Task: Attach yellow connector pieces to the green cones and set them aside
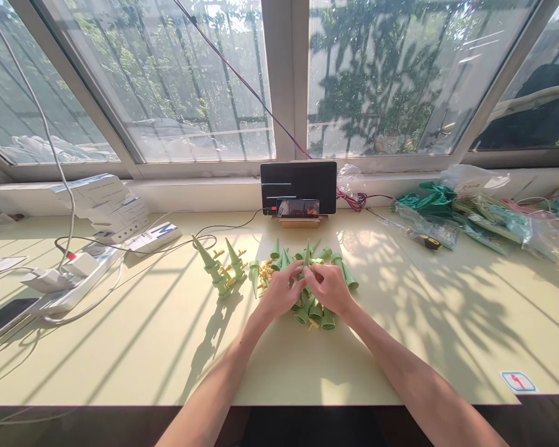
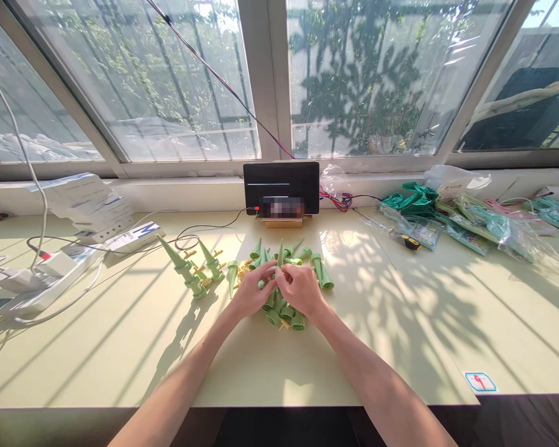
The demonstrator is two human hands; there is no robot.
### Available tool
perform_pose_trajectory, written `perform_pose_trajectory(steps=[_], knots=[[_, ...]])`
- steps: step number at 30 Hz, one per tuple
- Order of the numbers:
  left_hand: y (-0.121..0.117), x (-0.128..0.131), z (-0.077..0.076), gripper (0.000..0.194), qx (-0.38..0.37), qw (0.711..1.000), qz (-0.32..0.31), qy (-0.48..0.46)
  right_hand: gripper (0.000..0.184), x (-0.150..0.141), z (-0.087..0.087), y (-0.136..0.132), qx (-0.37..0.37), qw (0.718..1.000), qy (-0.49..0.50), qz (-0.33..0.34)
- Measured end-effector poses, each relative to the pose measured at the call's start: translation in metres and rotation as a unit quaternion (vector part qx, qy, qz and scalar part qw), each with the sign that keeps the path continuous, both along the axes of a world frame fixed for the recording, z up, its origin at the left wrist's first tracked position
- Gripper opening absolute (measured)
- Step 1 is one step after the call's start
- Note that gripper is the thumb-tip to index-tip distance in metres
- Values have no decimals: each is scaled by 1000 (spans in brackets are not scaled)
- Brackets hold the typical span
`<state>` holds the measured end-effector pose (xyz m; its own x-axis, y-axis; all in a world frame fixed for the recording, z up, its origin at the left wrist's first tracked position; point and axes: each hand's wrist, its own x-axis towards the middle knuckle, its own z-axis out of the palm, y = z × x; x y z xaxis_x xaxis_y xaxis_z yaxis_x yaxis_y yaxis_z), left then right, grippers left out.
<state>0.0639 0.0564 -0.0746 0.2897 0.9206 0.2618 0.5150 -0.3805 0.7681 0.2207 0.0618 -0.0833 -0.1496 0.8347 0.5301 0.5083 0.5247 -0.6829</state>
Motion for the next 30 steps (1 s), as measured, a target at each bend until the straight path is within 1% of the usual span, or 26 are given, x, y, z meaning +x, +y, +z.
perform_pose_trajectory(steps=[6,18,23,25,30], knots=[[-1,-1,-2,39,13,1000,8,2,41,-1,-1,1,-2,1000,24,-3],[-2,0,-2,39,31,999,20,4,42,-1,1,0,-24,999,39,-4],[-1,0,0,37,61,998,27,7,44,0,3,-1,-32,999,24,-4],[0,-1,1,36,68,997,39,6,47,1,4,0,-27,999,18,-9],[2,-4,4,44,62,993,103,7,52,8,7,3,-26,998,33,-56]])
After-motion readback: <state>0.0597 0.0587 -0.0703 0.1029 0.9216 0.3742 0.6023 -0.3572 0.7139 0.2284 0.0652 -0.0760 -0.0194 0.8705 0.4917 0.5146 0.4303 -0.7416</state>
